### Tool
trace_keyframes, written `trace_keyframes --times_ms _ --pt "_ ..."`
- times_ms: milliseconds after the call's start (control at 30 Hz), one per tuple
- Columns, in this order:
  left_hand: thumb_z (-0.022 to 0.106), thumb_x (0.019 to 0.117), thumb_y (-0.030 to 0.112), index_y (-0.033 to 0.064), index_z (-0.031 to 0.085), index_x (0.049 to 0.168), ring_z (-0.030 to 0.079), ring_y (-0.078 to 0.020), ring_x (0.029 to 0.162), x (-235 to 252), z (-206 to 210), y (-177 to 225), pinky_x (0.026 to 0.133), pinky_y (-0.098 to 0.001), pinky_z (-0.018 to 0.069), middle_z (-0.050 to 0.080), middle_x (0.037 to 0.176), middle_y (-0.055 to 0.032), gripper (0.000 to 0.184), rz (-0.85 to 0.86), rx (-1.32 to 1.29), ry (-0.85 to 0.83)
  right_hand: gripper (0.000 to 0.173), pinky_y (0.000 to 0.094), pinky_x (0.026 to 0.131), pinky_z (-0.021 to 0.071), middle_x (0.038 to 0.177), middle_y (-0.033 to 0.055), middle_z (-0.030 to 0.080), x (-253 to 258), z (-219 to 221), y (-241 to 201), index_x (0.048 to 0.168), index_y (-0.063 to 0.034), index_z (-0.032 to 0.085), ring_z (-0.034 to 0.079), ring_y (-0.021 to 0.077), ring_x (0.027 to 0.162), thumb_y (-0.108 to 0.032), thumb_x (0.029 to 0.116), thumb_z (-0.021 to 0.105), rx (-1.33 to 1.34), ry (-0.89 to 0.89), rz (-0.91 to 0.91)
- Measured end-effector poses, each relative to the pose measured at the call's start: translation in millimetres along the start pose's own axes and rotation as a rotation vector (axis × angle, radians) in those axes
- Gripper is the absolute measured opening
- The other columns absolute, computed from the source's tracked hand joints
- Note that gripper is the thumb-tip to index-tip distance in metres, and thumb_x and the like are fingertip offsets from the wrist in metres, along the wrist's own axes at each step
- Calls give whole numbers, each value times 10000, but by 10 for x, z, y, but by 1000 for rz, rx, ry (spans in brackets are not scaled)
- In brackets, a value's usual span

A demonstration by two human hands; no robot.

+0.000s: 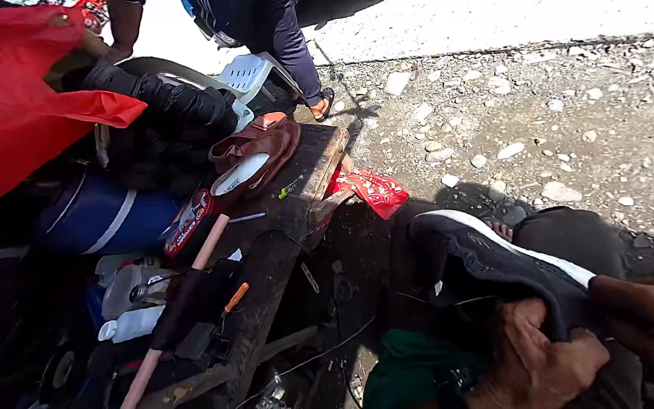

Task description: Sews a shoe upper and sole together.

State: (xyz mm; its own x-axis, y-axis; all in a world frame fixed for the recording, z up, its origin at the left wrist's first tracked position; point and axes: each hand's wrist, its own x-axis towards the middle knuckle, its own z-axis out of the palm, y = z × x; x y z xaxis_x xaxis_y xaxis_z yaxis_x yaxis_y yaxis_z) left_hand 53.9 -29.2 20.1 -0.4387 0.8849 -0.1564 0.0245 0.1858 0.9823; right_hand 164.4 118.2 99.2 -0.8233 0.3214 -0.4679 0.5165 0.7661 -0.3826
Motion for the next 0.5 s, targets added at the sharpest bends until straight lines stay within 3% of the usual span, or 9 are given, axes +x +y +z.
trace_keyframes --times_ms 67,167,233,333,400,500 --pt "692 839 108 -24 703 906 684 -98 746 -33 -71 -8 711 -298 583 693 784 -65 148 -15 -32 -76 157 557 517 488 656 123 600 -38 26 -37 860 -81 645 658 378 634 -231 876 687 -36 123 -39" --pt "681 851 86 16 694 944 698 -43 762 -39 -119 -27 705 -239 601 714 810 9 117 3 -75 -111 232 506 609 489 723 45 633 -118 -71 21 1014 -138 707 644 259 688 -349 999 612 139 80 14" --pt "673 849 82 32 696 959 705 -44 790 -72 -151 -55 730 -242 608 726 838 29 122 25 -97 -119 315 429 599 521 737 -18 669 -260 -88 176 1100 -174 746 636 149 643 -428 1029 574 261 278 10" --pt "660 842 59 51 698 959 711 -48 818 -89 -182 -66 760 -234 609 733 854 35 123 64 -140 -120 278 256 596 540 801 -32 683 -497 75 544 1087 -97 736 616 34 654 -300 1065 547 474 646 -5" --pt "650 842 43 59 700 954 712 -53 819 -82 -223 -53 764 -229 606 736 857 32 123 72 -163 -135 229 250 642 580 852 4 713 -602 427 690 1087 -52 731 655 49 700 -228 1043 591 613 760 55" --pt "650 837 45 92 711 956 712 -40 829 -37 -295 5 778 -217 599 744 867 49 142 57 -157 -174 180 221 610 552 820 15 701 -571 1062 673 1053 -26 738 630 46 665 -153 1013 616 793 840 150"
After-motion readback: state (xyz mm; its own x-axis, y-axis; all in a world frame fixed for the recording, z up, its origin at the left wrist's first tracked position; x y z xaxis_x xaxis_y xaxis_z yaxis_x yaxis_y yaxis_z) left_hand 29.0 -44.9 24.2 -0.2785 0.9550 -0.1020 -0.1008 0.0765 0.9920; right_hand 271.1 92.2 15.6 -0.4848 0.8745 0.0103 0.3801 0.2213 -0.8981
